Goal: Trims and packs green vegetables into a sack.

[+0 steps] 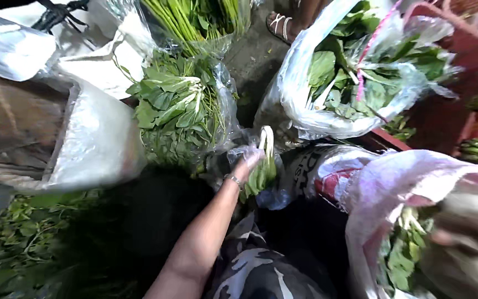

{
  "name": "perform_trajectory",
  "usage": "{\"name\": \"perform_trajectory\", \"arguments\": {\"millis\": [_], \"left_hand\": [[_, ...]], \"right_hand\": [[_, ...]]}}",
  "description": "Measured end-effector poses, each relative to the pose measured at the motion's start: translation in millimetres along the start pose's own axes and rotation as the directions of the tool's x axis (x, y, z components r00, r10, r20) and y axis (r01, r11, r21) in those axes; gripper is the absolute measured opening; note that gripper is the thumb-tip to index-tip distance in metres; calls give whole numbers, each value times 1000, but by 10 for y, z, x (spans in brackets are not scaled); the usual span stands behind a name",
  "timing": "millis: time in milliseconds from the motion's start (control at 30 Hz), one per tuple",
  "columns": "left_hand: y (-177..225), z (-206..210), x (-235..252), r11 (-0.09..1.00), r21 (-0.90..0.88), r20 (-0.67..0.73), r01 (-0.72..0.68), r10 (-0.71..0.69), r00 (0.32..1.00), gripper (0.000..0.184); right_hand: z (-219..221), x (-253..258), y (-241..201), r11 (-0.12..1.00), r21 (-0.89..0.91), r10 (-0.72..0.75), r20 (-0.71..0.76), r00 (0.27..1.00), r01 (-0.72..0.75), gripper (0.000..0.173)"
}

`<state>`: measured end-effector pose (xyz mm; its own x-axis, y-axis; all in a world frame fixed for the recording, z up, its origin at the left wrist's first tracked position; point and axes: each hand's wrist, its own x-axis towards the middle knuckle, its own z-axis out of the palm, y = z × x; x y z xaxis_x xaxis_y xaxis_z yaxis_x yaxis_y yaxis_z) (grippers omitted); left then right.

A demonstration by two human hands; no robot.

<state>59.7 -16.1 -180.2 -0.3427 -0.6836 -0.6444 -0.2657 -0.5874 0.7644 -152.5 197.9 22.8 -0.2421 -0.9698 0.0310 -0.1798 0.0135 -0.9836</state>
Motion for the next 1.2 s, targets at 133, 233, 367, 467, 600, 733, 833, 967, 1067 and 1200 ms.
{"name": "perform_trajectory", "arguments": {"millis": [133,233,367,467,600,733,833,967,1067,1200], "left_hand": [[551,-224,-747,967,-93,212,-235,250,945,43],[797,-354,-1045,909,-76,377,-409,406,832,56],[1017,-414,-1224,878,8,442,-478,426,789,56],[1190,-405,-1287,850,77,464,-521,432,773,45],[1543,-69,-1260,847,-172,527,-503,511,679,44],[1807,561,-1472,861,-368,584,-350,508,634,31],[1888,987,-1611,835,-244,645,-493,519,560,38],[1759,1436,-1682,641,87,552,-763,606,572,52],[1660,1591,-1595,606,213,530,-767,588,611,52],[1596,1653,-1638,603,371,558,-706,463,688,46]], "right_hand": [[612,619,-60,848,-519,-62,112,992,112,33],[856,985,-20,885,-464,42,163,986,39,42],[955,1091,-48,992,-121,31,142,989,-14,27],[893,1065,-181,994,-108,41,87,995,-32,36],[618,997,-413,987,-125,-102,11,995,102,34],[182,762,-671,958,-249,-186,-159,970,143,26],[-136,515,-863,859,-506,-267,-313,911,78,19],[-445,346,-748,763,-647,-254,-306,918,-4,22],[-452,308,-585,643,-749,-181,-350,919,-158,22],[-494,279,-392,426,-892,-204,-258,944,-151,22]]}}
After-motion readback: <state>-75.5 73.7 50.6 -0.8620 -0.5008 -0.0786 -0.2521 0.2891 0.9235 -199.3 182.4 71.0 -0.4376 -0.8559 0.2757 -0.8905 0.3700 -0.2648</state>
